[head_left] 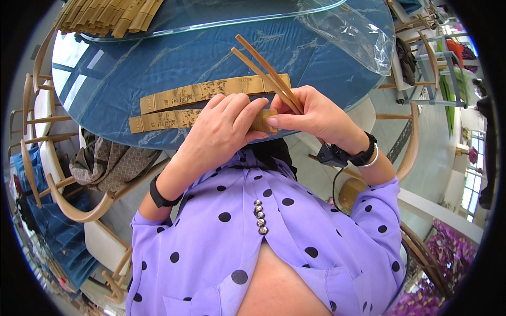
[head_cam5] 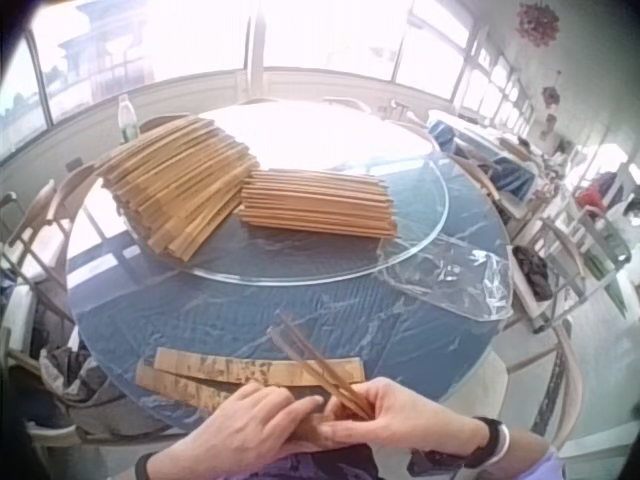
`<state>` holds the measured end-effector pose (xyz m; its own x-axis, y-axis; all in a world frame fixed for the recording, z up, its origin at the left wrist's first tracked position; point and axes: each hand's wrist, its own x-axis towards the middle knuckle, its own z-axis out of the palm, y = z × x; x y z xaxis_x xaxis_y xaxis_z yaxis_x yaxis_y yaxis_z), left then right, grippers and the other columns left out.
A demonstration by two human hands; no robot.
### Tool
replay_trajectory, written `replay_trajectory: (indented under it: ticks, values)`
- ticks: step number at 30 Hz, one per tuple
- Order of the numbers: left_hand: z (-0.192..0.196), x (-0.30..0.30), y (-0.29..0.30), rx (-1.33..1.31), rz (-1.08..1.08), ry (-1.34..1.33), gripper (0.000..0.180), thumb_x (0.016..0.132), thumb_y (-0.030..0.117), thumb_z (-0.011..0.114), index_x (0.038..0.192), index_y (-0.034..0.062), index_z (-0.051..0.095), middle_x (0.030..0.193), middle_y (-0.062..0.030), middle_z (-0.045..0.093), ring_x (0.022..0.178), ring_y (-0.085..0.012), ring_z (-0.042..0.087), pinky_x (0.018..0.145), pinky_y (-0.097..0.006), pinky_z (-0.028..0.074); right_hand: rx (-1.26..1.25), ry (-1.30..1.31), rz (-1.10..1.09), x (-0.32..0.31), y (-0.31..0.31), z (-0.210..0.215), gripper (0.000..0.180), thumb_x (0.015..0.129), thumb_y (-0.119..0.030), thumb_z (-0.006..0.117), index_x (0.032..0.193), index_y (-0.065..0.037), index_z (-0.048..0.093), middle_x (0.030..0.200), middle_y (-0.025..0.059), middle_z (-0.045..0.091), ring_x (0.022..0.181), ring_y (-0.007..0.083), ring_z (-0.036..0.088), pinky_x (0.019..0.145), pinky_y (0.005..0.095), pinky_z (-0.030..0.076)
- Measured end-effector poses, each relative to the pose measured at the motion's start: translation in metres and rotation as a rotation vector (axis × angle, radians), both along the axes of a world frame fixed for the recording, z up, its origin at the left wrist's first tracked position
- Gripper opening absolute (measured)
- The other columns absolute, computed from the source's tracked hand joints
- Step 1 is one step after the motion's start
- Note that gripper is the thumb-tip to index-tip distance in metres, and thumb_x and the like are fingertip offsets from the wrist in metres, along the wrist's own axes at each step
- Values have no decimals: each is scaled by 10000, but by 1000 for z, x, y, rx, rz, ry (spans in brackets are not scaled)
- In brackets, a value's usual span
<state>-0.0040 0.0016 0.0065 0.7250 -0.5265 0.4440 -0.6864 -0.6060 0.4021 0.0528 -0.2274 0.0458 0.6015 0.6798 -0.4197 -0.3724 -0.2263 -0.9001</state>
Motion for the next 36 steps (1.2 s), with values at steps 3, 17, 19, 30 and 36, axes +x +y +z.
replay_trajectory:
  ticks: [3, 17, 19, 30, 36]
  values:
    - [-1, 0, -3, 35, -4, -35, 539, 873, 327, 730, 1259, -6, 553, 987, -91, 537, 903, -245, 578, 839, -370, 475, -36, -104, -24, -4, 4, -3, 175, 917, -111, 767, 993, 39, 722, 862, 29, 711, 807, 55, 632, 752, 234, 515]
    - [-5, 4, 0, 32, -42, -56, 449, 872, 311, 735, 1169, 8, 587, 961, -75, 557, 891, -220, 573, 821, -352, 465, 51, 48, -52, -3, 8, -14, 195, 901, -139, 797, 935, 37, 719, 810, 50, 704, 760, 104, 659, 741, 247, 533]
    - [0, 2, 1, -6, -50, -7, 436, 869, 303, 739, 1156, 13, 585, 963, -78, 552, 894, -226, 574, 816, -355, 460, 42, 24, -48, -3, 8, -14, 198, 901, -143, 800, 934, 34, 718, 800, 48, 700, 751, 102, 655, 734, 246, 529]
    - [-3, 2, -2, 31, -21, 7, 408, 837, 219, 769, 1130, 19, 567, 978, -103, 553, 900, -277, 581, 804, -385, 459, -27, -124, -69, -7, 7, -14, 187, 911, -154, 778, 923, 24, 721, 764, 11, 679, 708, 59, 602, 664, 224, 477]
    - [-3, 3, -1, 11, -12, -8, 358, 877, 228, 736, 1093, 4, 559, 977, -107, 535, 925, -275, 570, 825, -390, 467, -183, -323, -11, -5, -1, 1, 251, 979, -235, 733, 991, 15, 714, 765, -22, 619, 669, 22, 487, 596, 192, 397]
